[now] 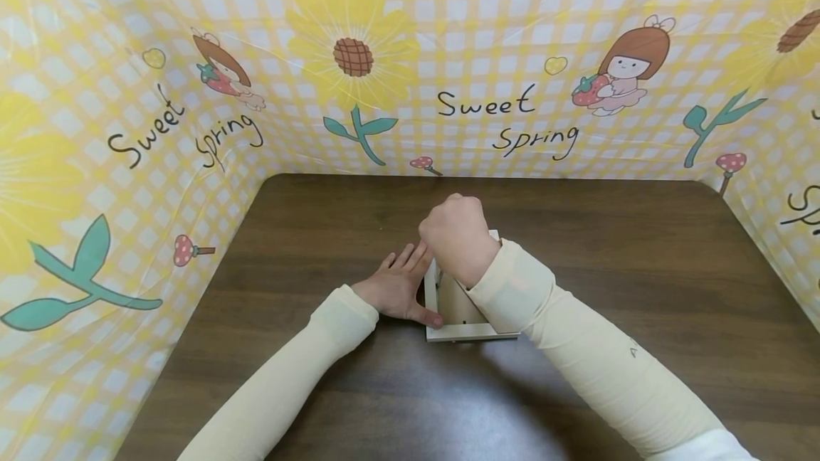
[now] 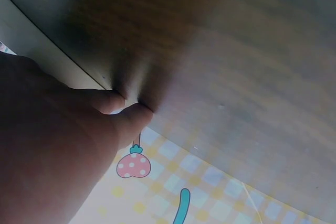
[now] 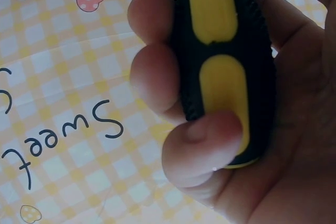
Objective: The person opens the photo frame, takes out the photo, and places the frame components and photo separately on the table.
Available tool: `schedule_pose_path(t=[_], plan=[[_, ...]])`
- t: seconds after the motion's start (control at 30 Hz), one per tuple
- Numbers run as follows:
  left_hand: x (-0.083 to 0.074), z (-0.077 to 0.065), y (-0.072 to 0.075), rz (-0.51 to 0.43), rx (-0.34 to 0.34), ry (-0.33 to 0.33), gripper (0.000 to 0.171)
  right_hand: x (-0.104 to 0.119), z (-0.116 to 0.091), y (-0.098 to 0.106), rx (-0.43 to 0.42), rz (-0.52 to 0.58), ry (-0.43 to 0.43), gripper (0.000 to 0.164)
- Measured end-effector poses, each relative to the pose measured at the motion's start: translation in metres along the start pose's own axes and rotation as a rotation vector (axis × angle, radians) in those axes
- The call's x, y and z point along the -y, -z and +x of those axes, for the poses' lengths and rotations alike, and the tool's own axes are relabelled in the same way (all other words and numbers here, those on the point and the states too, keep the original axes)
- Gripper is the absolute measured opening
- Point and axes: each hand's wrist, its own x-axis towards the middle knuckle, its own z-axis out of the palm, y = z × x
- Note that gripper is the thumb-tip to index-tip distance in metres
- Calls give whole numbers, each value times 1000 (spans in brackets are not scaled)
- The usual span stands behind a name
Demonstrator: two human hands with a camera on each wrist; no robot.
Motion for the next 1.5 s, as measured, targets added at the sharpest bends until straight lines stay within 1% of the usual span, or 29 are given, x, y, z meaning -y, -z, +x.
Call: schedule_pose_path(t=[0.2,0.27,0.4,0.5,0.63,0.73,0.83,0.97,1.13,1.3,1.5], plan=[[0,2,-1,35,-2,-4,139,-11,-6,-4,-14,52,6,8],[0,2,-1,56,0,-6,139,-17,-9,-7,-21,84,10,5],[0,2,-2,75,-1,-2,139,-31,-17,-17,-24,167,15,7],[0,2,-2,77,-8,-1,138,-43,-25,-29,1,244,-1,10],[-2,3,-2,68,-9,-13,139,-59,-40,-53,46,364,-34,16],[-2,3,-2,55,-6,-18,139,-66,-52,-69,79,443,-52,18],[-1,3,-2,49,-8,-19,139,-69,-60,-81,105,487,-60,19],[0,3,-2,46,-11,-21,140,-69,-66,-89,113,513,-64,23],[0,4,-3,44,-7,-18,140,-69,-72,-93,132,536,-84,27],[1,5,-3,46,0,-10,140,-71,-79,-98,109,566,-121,25],[0,4,-3,49,-12,-15,140,-70,-85,-99,115,584,-148,18]])
